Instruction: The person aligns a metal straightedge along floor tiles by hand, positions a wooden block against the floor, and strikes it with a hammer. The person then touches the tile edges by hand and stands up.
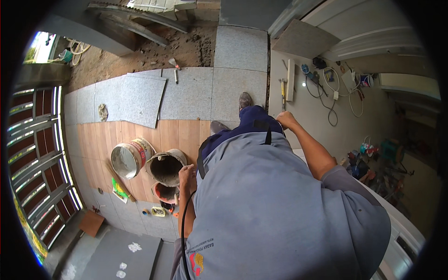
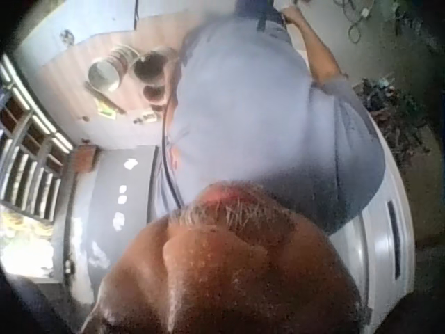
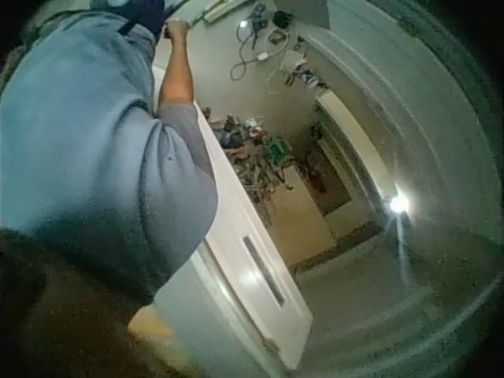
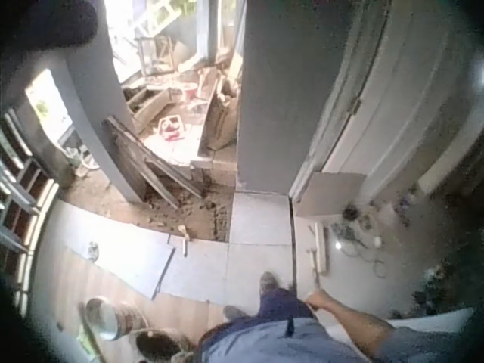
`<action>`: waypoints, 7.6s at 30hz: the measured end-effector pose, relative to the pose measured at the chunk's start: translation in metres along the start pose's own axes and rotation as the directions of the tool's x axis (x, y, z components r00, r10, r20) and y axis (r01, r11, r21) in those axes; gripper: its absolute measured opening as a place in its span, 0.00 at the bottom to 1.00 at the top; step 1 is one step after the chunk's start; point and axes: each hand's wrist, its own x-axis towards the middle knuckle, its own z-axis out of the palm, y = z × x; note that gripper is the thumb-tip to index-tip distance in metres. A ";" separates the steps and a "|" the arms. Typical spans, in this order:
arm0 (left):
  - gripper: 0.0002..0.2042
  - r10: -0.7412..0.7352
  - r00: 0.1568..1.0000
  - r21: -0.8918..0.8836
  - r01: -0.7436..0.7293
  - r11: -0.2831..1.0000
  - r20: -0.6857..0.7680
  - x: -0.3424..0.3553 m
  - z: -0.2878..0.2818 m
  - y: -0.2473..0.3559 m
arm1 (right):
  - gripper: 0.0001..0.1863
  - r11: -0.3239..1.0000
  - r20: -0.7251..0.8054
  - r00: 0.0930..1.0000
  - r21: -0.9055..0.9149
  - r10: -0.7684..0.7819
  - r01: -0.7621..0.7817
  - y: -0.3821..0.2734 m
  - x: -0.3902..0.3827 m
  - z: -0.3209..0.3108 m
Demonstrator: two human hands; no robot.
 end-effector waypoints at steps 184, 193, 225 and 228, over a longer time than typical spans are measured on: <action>0.11 -0.148 0.984 0.191 0.127 0.973 0.103 0.332 0.293 0.031 | 0.26 0.970 -0.480 0.844 0.159 0.240 -0.185 -0.041 0.677 0.100; 0.13 -0.173 0.981 0.216 0.152 0.965 0.084 0.332 0.300 0.027 | 0.28 0.950 -0.340 0.889 0.054 0.308 -0.308 0.001 0.693 0.038; 0.12 0.032 0.997 0.089 -0.038 0.995 0.066 0.258 0.187 0.046 | 0.20 0.871 -0.049 0.977 -0.445 0.209 -0.209 0.044 0.310 0.025; 0.15 0.125 0.992 0.082 -0.127 0.989 0.031 0.232 0.128 0.056 | 0.19 0.855 0.022 0.927 -0.395 0.375 -0.336 0.048 0.199 0.011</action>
